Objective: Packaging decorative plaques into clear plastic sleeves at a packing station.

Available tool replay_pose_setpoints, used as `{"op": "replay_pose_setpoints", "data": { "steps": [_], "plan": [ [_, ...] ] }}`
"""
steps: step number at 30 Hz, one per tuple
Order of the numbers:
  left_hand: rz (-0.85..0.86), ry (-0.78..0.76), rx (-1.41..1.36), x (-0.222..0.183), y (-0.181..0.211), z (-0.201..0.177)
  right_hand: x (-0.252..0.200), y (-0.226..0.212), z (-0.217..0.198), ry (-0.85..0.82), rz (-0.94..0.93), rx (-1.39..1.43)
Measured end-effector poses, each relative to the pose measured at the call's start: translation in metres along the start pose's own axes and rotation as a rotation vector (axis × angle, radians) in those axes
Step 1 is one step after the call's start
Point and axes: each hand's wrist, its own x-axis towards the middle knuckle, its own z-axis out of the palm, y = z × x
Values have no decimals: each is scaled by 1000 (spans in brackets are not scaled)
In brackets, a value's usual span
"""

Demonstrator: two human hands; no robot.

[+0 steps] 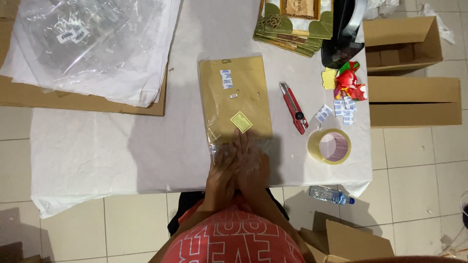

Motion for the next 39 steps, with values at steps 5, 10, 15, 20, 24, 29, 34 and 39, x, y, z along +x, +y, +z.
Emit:
{"op": "replay_pose_setpoints", "data": {
  "steps": [5, 10, 15, 20, 24, 29, 34, 39],
  "plan": [
    [-81, 66, -83, -2, 1, 1, -44, -5, -128, -256, 252, -2631],
    [-125, 74, -126, 9, 11, -8, -27, -27, 46, 32, 109, -1405],
    [-157, 45, -190, 14, 21, -16, -1, -2, -6, -107, -83, -1593],
    [-88, 21, -180, 12, 18, -15, 33, 20, -45, -139, -528, -2683],
    [-80, 29, -143, 6, 13, -6, 52, 19, -1, 8, -755, -2591],
    [-87, -9, -44, 9, 21, -12, 64, 10, 14, 64, -834, -3014],
    [-74, -22, -54, 17, 20, -18, 65, 11, 14, -52, -837, -2745],
    [-74, -13, -85, -6, 0, 1, 100, 15, -37, -8, -1048, -2899]
  ]
}}
